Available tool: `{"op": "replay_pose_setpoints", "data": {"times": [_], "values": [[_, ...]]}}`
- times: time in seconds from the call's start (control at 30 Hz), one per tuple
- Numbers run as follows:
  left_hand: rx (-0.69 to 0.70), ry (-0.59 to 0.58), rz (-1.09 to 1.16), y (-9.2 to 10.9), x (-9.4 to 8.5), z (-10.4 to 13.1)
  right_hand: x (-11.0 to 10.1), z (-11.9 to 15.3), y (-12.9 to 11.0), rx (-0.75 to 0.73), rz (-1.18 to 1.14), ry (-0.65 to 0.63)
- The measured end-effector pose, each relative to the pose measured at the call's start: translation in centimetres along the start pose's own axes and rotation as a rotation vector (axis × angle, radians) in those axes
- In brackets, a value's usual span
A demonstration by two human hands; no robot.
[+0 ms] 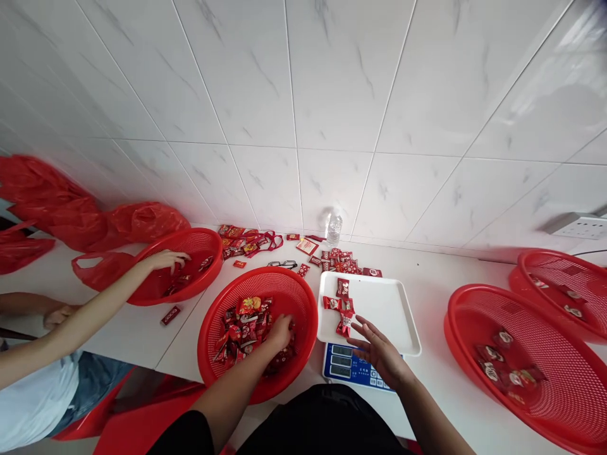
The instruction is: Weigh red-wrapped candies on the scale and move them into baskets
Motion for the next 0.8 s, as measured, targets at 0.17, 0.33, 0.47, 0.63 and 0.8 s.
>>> {"op": "replay_pose_setpoints", "data": {"times": [0.17,0.33,0.47,0.63,0.8], "values": [[0.064,0.070,0.147,1.6,-2.2,0.1,0.3,-0.3,-1.0,-0.045,0.013,-0.005],[0.213,-0.087,0.450,7.4,-2.6,3.0,0.0,0.1,0.0,-0.019,-0.011,0.009],[0.303,-0.139,0.374,11.3,-0.8,4.3,-0.2,0.1,0.0,-0.030,0.044,0.015],[0.362,-0.172,0.262,12.0,0.6,4.6,-0.4,-0.7,-0.7,-0.100,0.248,0.017],[0.323,-0.032,0.287,9.6,-1.0,4.4,-1.0,-4.5,-0.1,-0.264,0.872,-0.010]]}}
Point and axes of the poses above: each hand's wrist, its own z-axis away from the middle knuckle, its own x-axis out of the palm, y = z × x, the point moved 2 cm from there along -z, towards the middle knuckle, and after that the axes turned 15 degrees about -x, right-handed, at the moved point
